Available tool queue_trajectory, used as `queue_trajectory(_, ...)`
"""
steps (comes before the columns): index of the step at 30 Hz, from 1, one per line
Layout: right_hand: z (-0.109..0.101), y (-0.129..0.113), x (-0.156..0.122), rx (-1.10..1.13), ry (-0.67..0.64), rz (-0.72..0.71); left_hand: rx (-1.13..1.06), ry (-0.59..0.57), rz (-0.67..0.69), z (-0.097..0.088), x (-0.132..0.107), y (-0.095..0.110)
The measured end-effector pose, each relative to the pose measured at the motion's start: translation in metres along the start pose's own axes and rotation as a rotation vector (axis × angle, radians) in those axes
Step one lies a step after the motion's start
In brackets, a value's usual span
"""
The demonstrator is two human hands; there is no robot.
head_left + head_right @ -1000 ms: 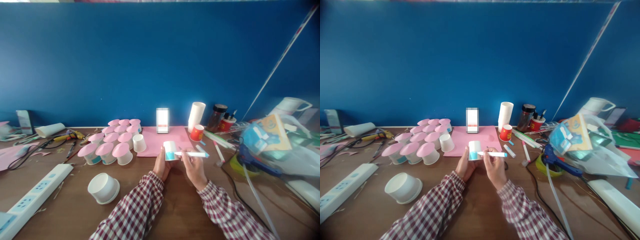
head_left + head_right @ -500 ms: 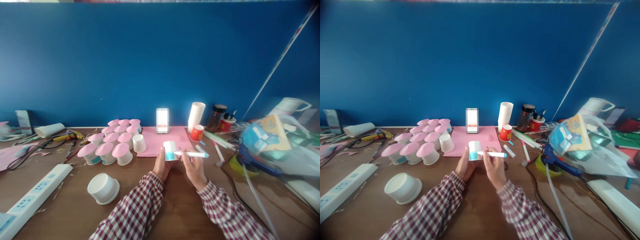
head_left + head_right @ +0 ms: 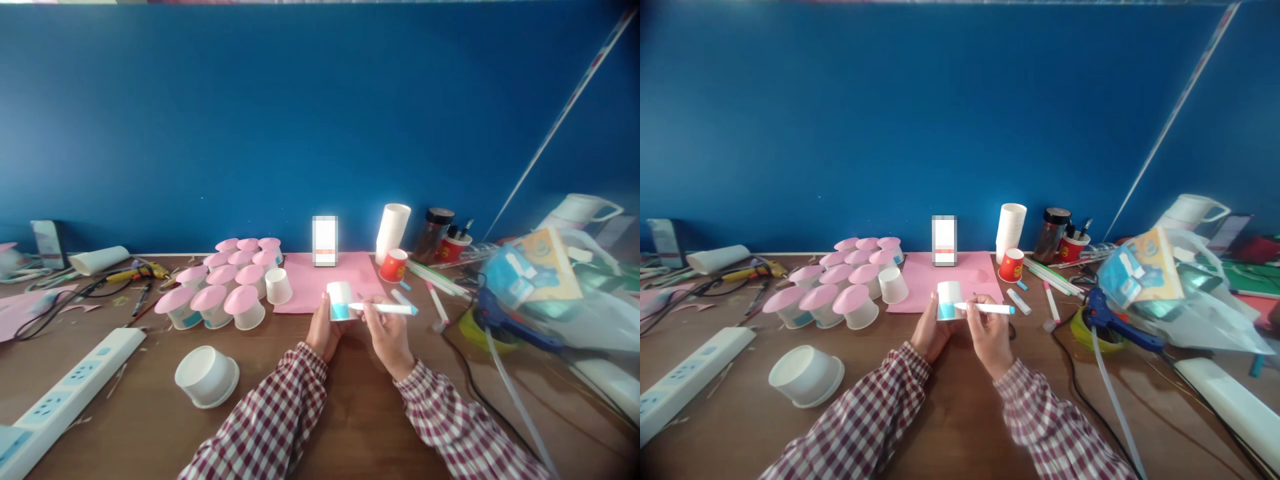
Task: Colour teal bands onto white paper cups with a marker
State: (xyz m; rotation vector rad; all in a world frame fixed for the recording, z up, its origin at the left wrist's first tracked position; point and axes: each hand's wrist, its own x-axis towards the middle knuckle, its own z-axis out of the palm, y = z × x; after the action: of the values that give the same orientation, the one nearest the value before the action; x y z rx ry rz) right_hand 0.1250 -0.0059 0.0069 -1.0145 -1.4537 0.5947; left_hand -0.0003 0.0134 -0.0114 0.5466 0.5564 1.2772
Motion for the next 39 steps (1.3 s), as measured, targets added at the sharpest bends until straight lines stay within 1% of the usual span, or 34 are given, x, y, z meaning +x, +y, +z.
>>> queue_trajectory(6, 0.001, 0.0039, -0.0001, 0.016, 0.014, 0.004, 0.026, -0.048, 0.012, 0.0009, -0.0009, -0.0006)
queue_trajectory(13, 0.0004, 0.0, 0.0006, -0.005, -0.001, 0.005, 0.003, -0.032, 0.009, -0.0008, -0.0002, -0.0017)
queue_trajectory(19, 0.0014, -0.0004, -0.0003, 0.012, -0.005, 0.012, 0.012, -0.058, 0.01, 0.0, -0.0008, -0.0006)
queue_trajectory(22, 0.0011, -0.0016, -0.0002, 0.027, -0.021, 0.018, 0.019, -0.053, 0.007, 0.0004, -0.001, -0.0004)
queue_trajectory(26, 0.0009, -0.0033, 0.0001, 0.035, -0.008, 0.025, 0.033, -0.053, 0.006, 0.0017, -0.0018, -0.0004)
queue_trajectory(31, 0.0014, -0.0023, 0.0, 0.067, -0.037, 0.042, 0.033, -0.031, 0.016, 0.0038, -0.0029, 0.0002)
queue_trajectory(36, 0.0013, -0.0007, -0.0008, 0.08, -0.022, 0.052, 0.051, -0.036, 0.019, 0.0038, -0.0031, 0.0007)
queue_trajectory(39, 0.0017, -0.0007, -0.0008, 0.089, -0.037, 0.052, 0.053, -0.03, 0.018, 0.0036, -0.0031, 0.0005)
